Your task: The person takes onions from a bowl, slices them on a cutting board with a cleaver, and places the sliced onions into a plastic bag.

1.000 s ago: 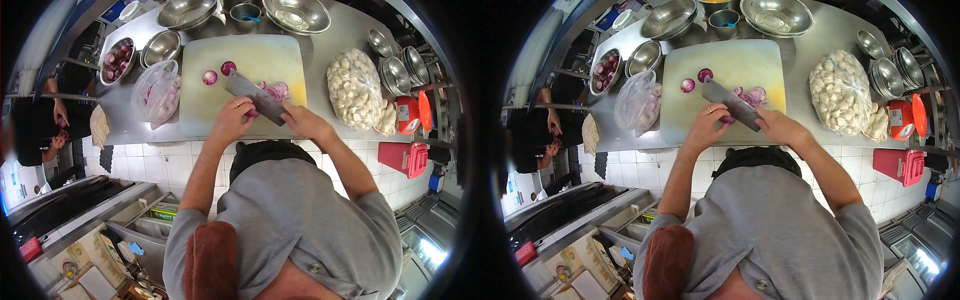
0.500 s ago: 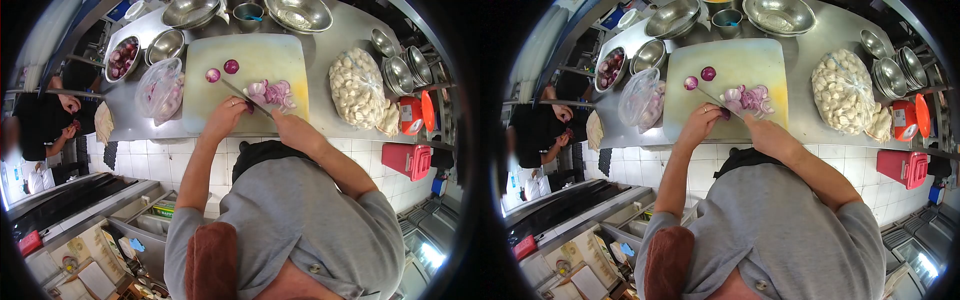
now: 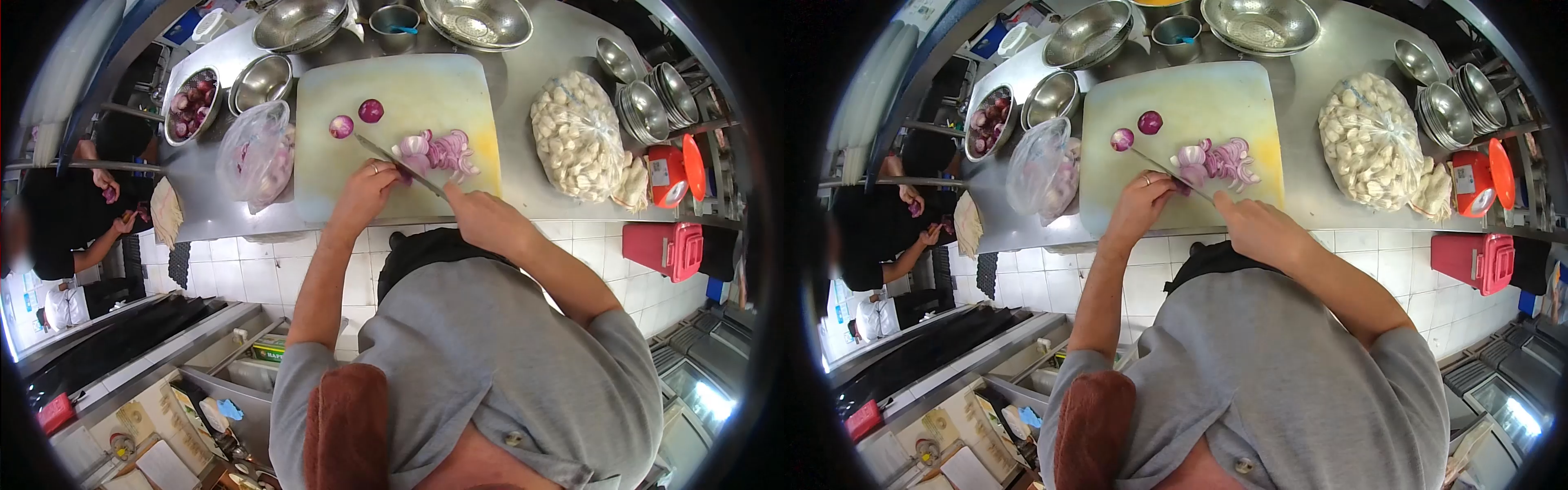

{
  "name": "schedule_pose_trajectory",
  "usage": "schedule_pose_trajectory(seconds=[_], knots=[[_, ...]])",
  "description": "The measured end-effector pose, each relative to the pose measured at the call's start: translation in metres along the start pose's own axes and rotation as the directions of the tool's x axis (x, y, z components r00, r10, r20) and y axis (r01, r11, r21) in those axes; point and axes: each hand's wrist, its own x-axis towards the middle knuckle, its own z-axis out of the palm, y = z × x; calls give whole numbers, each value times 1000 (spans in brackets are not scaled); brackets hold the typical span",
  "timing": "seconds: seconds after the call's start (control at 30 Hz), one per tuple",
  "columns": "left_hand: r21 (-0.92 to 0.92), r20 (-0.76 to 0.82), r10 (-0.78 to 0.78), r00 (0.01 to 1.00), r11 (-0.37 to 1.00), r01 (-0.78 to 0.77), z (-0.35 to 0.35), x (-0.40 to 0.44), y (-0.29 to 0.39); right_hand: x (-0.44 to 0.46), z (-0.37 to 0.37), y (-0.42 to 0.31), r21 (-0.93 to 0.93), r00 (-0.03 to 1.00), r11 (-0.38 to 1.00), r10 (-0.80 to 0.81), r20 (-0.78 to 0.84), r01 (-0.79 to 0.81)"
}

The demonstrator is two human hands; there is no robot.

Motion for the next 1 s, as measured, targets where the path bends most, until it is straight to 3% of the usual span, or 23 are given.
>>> schedule_pose_trajectory(seconds=[0.13,0.23,0.43,0.83,0.9,0.93,1.0], knots=[[5,-60,0,998,1000,1,-1,-2,-1,10,4,-1,-23,996,996,-82,-37,81],[12,-59,-2,998,1000,3,2,0,-6,5,0,-3,35,999,999,-12,35,10],[-10,-58,-5,998,1000,4,-1,-5,-1,12,2,-4,8,1000,1000,-18,-23,18],[-53,-94,-14,995,999,9,3,-9,-2,22,17,11,27,999,1000,-9,36,8],[-54,-77,6,997,998,-10,2,-13,-5,18,10,9,-25,985,993,-114,-130,112],[-62,-80,25,996,998,-30,4,-12,-10,17,4,9,-28,984,994,-110,-138,107],[-81,-83,45,996,995,-52,7,-8,-14,11,-6,7,9,995,996,-91,-46,92]])
